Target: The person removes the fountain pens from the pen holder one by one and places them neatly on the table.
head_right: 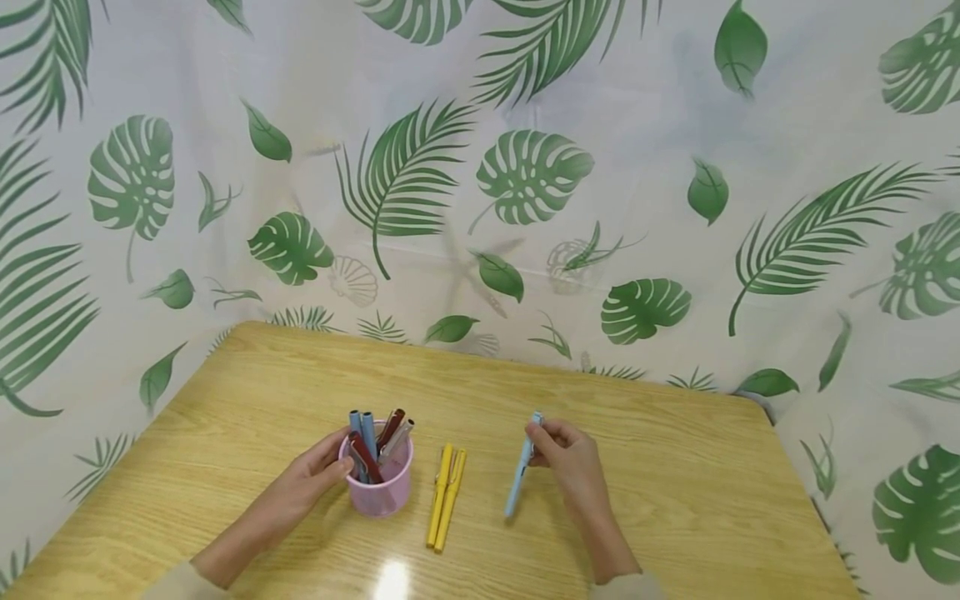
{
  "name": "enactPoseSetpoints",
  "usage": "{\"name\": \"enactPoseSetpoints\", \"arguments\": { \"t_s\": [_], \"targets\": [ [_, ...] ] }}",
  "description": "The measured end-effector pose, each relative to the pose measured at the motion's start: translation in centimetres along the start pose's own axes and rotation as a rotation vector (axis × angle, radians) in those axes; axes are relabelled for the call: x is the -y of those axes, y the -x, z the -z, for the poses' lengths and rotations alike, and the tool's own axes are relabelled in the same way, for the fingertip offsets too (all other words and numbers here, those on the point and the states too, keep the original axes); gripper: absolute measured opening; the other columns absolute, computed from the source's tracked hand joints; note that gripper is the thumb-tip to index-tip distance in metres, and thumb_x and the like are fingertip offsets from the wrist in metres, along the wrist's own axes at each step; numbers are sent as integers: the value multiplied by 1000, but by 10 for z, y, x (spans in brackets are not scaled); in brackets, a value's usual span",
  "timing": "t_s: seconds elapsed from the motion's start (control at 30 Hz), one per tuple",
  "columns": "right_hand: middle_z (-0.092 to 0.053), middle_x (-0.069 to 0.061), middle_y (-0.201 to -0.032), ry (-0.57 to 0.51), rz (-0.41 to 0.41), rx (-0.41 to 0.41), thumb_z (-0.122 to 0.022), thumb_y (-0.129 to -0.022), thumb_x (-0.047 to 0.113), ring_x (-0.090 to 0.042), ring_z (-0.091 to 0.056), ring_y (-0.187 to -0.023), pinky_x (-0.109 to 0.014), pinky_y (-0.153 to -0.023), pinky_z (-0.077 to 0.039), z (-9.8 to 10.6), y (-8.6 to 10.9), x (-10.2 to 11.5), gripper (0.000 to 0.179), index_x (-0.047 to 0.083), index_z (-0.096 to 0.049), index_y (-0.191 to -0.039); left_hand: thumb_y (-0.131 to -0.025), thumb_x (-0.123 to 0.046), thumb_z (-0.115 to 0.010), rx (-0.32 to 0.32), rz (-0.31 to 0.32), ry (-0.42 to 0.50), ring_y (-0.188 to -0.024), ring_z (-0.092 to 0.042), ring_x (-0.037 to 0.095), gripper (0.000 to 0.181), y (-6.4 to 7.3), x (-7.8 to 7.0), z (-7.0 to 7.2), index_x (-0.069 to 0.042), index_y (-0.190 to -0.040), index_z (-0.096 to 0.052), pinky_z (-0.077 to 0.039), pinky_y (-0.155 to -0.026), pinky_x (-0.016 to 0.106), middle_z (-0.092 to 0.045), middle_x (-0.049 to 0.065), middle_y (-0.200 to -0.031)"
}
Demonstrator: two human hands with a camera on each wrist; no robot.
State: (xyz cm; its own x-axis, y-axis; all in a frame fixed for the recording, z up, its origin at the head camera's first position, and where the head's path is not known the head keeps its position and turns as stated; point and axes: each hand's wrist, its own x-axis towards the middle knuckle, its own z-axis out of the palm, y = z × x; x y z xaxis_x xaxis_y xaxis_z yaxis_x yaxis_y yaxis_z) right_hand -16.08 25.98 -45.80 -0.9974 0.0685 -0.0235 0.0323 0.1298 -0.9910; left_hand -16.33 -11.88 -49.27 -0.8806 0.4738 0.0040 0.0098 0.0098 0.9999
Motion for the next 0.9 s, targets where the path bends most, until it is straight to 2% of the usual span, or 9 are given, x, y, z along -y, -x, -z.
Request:
{"name": "enactPoseSetpoints", "arguments": {
  "t_s": [0.27,0.53,0.9],
  "targets": [
    [-66,-10,-95,-10,-48,-7,-67,-103,16,-20,-67,-81,-31,-82,-62,-9,-1,-5,35,-16,-62,-116,-111,-24,-50,7,-1,-10,-155,-18,37,66,0,-1,0,-1,-164,-18,-22,-123,48,-19,23,-168],
    [-66,-11,-91,-14,-46,0,-67,-102,14,-20,-68,-79,-34,-79,-63,-16,-1,-9,31,-16,-64,-110,-111,-25,-50,3,4,-14,-154,-18,38,66,0,0,0,0,-163,-18,-22,-123,48,-19,23,-168],
    [-67,-11,-91,-4,-84,9,-67,-102,13,-22,-68,-79,-35,-78,-63,-25,-3,-13,31,-16,-64,-112,-111,-25,-50,1,9,-11,-155,-18,38,67,-1,0,0,0,-163,-18,-22,-123,48,-18,23,-168]
  ]
}}
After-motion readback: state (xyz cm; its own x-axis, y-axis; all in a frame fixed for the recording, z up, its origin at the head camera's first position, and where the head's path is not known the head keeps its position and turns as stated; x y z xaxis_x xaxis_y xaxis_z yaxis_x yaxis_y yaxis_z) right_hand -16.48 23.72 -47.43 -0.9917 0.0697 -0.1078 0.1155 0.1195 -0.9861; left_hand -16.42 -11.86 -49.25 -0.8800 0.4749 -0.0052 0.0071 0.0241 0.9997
